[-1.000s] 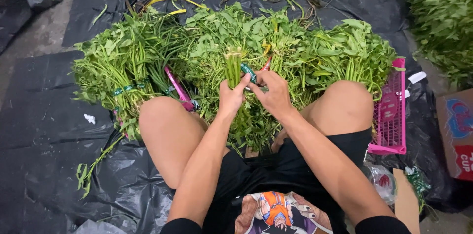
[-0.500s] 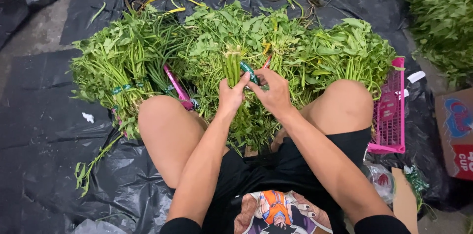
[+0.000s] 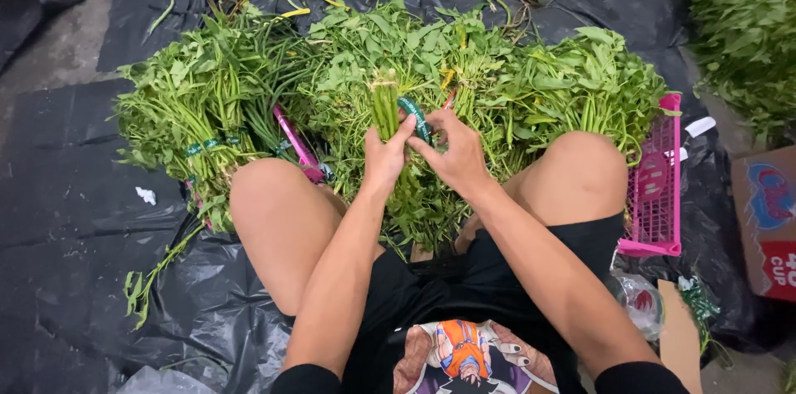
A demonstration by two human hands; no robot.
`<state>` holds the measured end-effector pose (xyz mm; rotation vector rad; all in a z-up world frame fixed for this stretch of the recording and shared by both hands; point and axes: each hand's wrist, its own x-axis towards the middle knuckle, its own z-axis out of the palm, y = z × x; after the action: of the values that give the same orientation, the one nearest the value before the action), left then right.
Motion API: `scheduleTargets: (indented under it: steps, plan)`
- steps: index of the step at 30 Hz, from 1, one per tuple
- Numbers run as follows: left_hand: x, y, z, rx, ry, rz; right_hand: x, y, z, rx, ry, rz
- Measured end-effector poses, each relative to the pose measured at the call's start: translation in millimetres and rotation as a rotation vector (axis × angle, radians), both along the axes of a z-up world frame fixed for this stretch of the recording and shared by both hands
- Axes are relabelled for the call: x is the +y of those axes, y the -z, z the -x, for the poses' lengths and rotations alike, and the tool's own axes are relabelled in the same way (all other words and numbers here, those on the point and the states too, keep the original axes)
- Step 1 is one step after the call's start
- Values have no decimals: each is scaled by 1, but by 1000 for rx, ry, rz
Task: Bundling green leafy vegetables by hand using a tape dispenser while sitting on the floor.
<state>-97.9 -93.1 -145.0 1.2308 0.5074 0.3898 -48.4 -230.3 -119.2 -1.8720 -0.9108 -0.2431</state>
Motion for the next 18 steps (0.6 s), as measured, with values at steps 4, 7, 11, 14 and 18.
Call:
scheduleTargets:
  steps: [4, 7, 11, 14, 18]
  plan:
    - [4, -1, -5, 43, -5, -44, -1, -15, -1, 44, -51, 6]
    - [7, 1, -8, 33, 3, -52, -2, -15, -6, 51, -53, 3]
    - [8, 2, -9, 45, -48, -46, -3, -5, -18, 115, -87, -73]
    - [9, 6, -9, 65, -53, -58, -3, -5, -21, 174, -104, -69]
    - [7, 16, -12, 131, -68, -48, -4, -12, -15, 168, -84, 46]
